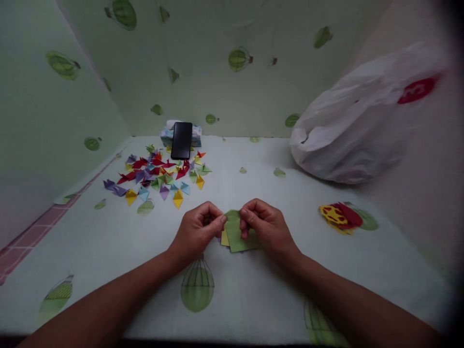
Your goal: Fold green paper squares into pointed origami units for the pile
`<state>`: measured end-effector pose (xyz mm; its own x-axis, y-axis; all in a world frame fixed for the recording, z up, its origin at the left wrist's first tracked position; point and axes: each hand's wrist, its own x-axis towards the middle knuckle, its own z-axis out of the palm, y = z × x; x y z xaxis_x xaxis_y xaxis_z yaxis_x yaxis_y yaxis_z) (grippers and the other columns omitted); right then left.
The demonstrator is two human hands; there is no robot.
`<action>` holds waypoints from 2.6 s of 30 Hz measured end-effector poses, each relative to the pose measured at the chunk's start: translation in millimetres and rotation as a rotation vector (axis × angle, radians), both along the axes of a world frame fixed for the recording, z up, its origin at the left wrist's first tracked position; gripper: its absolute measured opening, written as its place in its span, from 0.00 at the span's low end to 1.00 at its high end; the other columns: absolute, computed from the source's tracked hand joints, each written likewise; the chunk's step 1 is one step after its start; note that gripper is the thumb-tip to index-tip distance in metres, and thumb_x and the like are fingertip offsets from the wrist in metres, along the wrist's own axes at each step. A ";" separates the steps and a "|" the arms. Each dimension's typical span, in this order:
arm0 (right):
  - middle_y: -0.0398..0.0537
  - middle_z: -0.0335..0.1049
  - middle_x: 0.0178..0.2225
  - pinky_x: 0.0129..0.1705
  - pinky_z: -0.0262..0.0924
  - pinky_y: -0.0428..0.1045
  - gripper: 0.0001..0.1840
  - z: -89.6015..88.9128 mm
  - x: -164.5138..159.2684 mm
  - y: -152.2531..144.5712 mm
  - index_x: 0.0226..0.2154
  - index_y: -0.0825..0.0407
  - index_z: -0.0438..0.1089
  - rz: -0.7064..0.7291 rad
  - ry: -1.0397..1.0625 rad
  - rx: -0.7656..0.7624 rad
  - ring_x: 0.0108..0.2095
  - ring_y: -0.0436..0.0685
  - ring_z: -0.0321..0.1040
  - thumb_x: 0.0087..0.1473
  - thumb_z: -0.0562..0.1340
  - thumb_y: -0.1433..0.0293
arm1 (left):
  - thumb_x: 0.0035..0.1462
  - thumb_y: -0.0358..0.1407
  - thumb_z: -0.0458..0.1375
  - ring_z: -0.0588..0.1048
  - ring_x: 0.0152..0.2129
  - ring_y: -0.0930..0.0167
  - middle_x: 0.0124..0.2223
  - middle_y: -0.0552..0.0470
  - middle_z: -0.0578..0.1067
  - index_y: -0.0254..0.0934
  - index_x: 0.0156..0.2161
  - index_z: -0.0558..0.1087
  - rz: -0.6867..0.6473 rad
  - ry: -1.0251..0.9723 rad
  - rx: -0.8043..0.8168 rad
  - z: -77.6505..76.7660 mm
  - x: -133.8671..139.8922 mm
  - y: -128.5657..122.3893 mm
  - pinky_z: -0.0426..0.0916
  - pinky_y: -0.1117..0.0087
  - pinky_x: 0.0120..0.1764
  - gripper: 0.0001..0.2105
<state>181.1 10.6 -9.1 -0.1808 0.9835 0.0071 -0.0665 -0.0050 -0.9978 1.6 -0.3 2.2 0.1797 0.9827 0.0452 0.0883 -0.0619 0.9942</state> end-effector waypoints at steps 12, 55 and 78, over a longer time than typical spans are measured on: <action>0.41 0.71 0.23 0.26 0.63 0.46 0.13 1.1 -9.2 -10.3 0.29 0.51 0.65 0.142 0.068 -0.016 0.22 0.49 0.69 0.54 0.65 0.60 | 0.59 0.27 0.58 0.74 0.37 0.70 0.38 0.50 0.75 0.38 0.32 0.70 0.080 0.251 0.505 -10.3 1.8 -8.2 0.69 0.69 0.40 0.05; 0.41 0.67 0.24 0.31 0.62 0.46 0.11 1.7 -4.7 -11.8 0.30 0.52 0.63 0.217 0.039 0.051 0.26 0.49 0.67 0.59 0.61 0.63 | 0.55 0.29 0.63 0.76 0.34 0.73 0.35 0.54 0.76 0.36 0.36 0.72 0.036 0.099 0.206 -5.1 4.7 -11.6 0.72 0.71 0.41 0.05; 0.42 0.65 0.23 0.27 0.57 0.46 0.08 1.6 -5.2 -11.4 0.28 0.51 0.63 0.150 -0.252 0.163 0.24 0.49 0.62 0.58 0.57 0.68 | 0.52 0.34 0.62 0.72 0.27 0.73 0.29 0.53 0.74 0.35 0.31 0.71 0.114 -0.005 -0.025 -1.4 6.2 -8.9 0.68 0.72 0.31 0.05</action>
<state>175.8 -0.8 -7.5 -0.3399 0.9352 0.0989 0.1722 0.1653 -0.9711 7.8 -9.2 0.8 0.0667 0.9975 0.0214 0.0888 -0.0274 0.9957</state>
